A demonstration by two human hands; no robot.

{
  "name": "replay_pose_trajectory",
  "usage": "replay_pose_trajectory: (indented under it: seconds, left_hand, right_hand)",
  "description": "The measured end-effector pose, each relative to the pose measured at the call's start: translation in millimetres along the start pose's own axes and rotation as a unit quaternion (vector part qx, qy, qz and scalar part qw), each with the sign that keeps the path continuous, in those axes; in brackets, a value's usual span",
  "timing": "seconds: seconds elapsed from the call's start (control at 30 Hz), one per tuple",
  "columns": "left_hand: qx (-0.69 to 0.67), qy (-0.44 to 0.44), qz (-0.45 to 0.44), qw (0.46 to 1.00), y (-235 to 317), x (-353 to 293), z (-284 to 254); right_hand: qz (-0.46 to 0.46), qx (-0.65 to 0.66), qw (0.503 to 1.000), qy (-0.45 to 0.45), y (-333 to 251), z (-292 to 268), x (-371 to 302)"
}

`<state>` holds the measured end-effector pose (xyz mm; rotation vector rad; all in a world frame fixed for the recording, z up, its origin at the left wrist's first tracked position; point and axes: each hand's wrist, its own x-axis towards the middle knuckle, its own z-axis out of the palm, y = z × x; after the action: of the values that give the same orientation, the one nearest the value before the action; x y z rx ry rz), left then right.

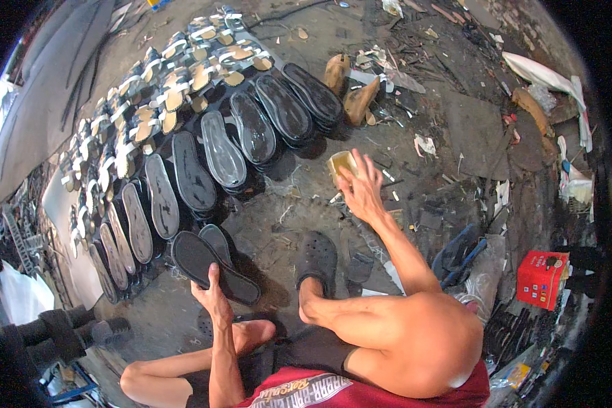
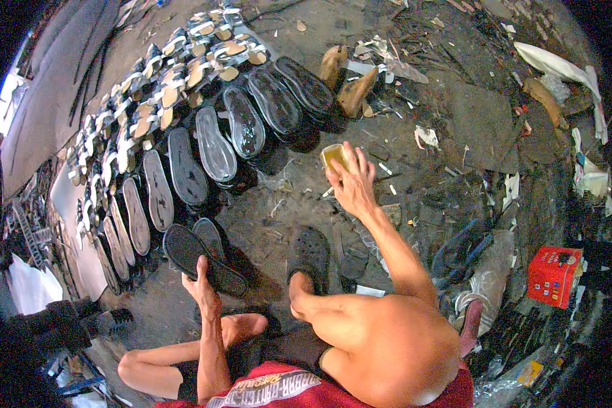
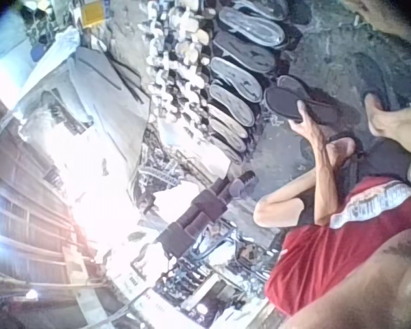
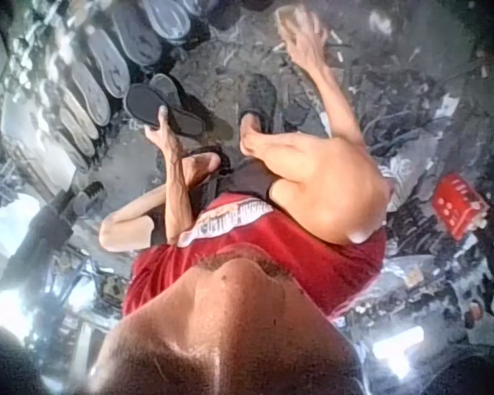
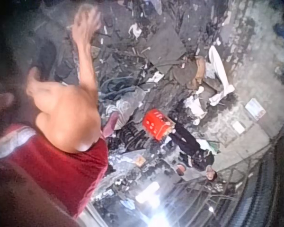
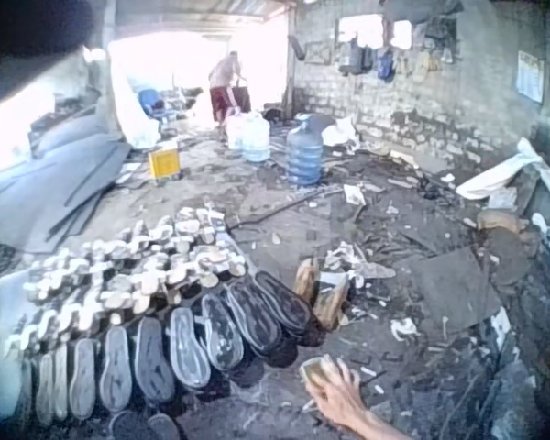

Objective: The person sits on the floor and repeatedly wipes the surface of black shoe insoles using a small yellow sponge. The person handles the insoles one at a time, rubbing the sponge across the top surface and then placing them back in a row.

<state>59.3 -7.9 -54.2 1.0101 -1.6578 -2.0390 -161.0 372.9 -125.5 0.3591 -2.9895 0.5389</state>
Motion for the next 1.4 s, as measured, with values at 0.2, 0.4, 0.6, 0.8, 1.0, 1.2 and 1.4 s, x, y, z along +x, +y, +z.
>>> replay_pose_trajectory:
  seconds: [0.2, 0.4, 0.6, 0.8, 1.0, 1.2, 1.4]
  left_hand:
    - [-0.125, -0.069, -0.048, 0.989, 16, 5, 5]
    - [-0.305, -0.171, -0.156, 0.924, 68, -2, 49]
    - [-0.371, -0.259, -0.203, 0.868, 95, -25, 106]
    - [-0.337, -0.161, -0.140, 0.917, 116, -44, 130]
    - [-0.215, -0.242, 0.084, 0.942, 93, -47, 136]
    - [-0.195, -0.265, 0.072, 0.942, 94, -41, 136]
    - [-0.184, -0.260, 0.017, 0.948, 101, -39, 132]
  right_hand:
    - [0.107, 0.078, 0.989, 0.067, 1, -11, -33]
    - [0.225, 0.586, 0.776, -0.057, -63, -73, -21]
    - [0.022, 0.752, 0.640, -0.158, -179, -144, -1]
    - [-0.196, 0.378, 0.903, -0.065, -234, -144, -5]
    - [-0.196, 0.378, 0.902, -0.068, -243, -125, -22]
    - [-0.200, 0.337, 0.917, -0.070, -241, -127, -17]
    - [-0.207, 0.273, 0.938, -0.056, -234, -117, -11]
